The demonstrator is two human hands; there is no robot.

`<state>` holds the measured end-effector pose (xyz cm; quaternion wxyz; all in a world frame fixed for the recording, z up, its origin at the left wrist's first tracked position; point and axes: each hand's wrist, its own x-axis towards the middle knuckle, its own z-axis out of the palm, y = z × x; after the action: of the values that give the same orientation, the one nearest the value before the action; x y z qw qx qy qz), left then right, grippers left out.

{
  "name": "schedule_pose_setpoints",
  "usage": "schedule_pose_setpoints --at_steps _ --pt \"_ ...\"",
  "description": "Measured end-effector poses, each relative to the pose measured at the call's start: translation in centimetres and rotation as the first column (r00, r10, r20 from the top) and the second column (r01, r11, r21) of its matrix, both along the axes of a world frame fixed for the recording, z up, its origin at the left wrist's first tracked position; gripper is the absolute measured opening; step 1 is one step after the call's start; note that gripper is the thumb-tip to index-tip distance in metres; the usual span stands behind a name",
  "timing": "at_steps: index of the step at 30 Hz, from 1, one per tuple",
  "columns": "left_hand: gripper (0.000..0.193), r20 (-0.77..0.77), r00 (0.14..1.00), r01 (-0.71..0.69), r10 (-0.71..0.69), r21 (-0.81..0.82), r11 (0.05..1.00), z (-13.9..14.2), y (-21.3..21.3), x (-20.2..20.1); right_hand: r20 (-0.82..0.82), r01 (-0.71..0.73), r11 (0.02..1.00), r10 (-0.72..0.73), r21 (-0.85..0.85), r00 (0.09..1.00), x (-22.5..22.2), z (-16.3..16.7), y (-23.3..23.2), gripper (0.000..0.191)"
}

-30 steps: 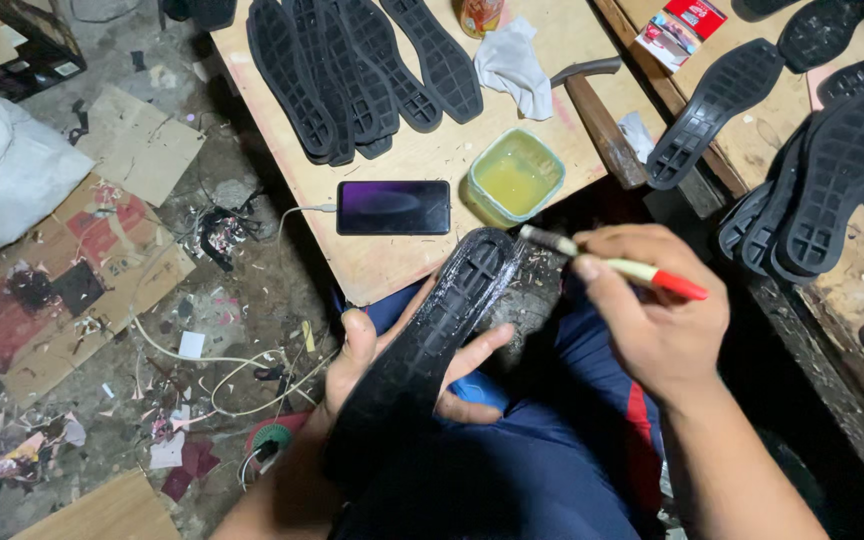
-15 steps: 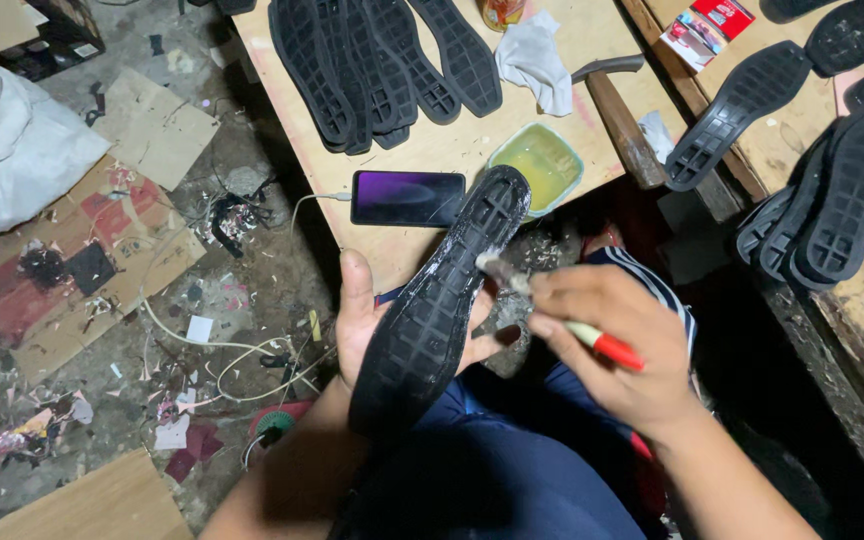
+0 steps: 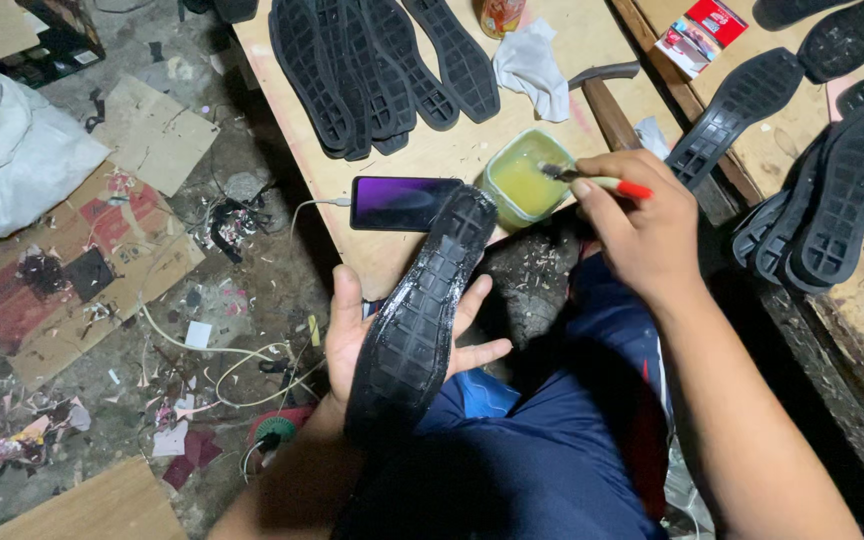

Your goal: The person holds a rubber shoe sole in one hand and uses a brush to spread adhesive from a container over the sole's surface, turning the sole to coat different areas. They finish one sole and set it aside among other soles on the workbench.

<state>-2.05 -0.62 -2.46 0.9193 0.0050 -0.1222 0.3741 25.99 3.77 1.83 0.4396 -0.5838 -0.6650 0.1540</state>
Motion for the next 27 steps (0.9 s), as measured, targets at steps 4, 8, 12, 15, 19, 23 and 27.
schedule_pose_setpoints --at_steps 4,8,12,15,19,23,27 --pt "0.098 -0.080 0.996 -0.037 0.034 -0.035 0.999 0.3 -0.2 -0.5 0.182 -0.031 0.997 0.044 -0.071 0.982 0.9 -3.6 3.8 0.019" --pt "0.099 -0.126 0.991 -0.060 0.054 -0.045 0.997 0.8 -0.3 -0.9 0.298 -0.051 0.997 0.066 -0.059 0.952 0.5 -5.6 5.7 0.021" --pt "0.103 -0.151 0.987 -0.075 0.064 -0.073 0.994 1.1 0.0 -1.4 0.217 -0.054 0.995 0.034 0.085 0.976 0.5 -5.2 5.1 0.017" --pt "0.108 -0.212 0.975 -0.056 0.063 0.039 0.998 1.1 1.0 -1.5 0.276 -0.096 0.979 0.043 0.179 0.960 1.1 -4.4 3.2 0.015" --pt "0.110 -0.184 0.982 -0.023 0.029 0.035 0.999 0.9 2.2 -0.9 -0.389 -0.034 0.957 -0.085 -0.289 0.917 1.3 -3.8 0.8 0.016" --pt "0.110 -0.141 0.990 0.013 -0.011 0.018 1.000 0.9 2.6 -0.1 -0.489 -0.014 0.949 -0.149 -0.313 0.860 0.8 -1.9 -1.8 0.015" --pt "0.105 -0.148 0.988 0.033 -0.036 -0.021 0.999 0.5 3.0 1.1 -0.744 -0.183 0.966 -0.015 -0.183 0.669 -1.2 0.9 -6.0 0.021"
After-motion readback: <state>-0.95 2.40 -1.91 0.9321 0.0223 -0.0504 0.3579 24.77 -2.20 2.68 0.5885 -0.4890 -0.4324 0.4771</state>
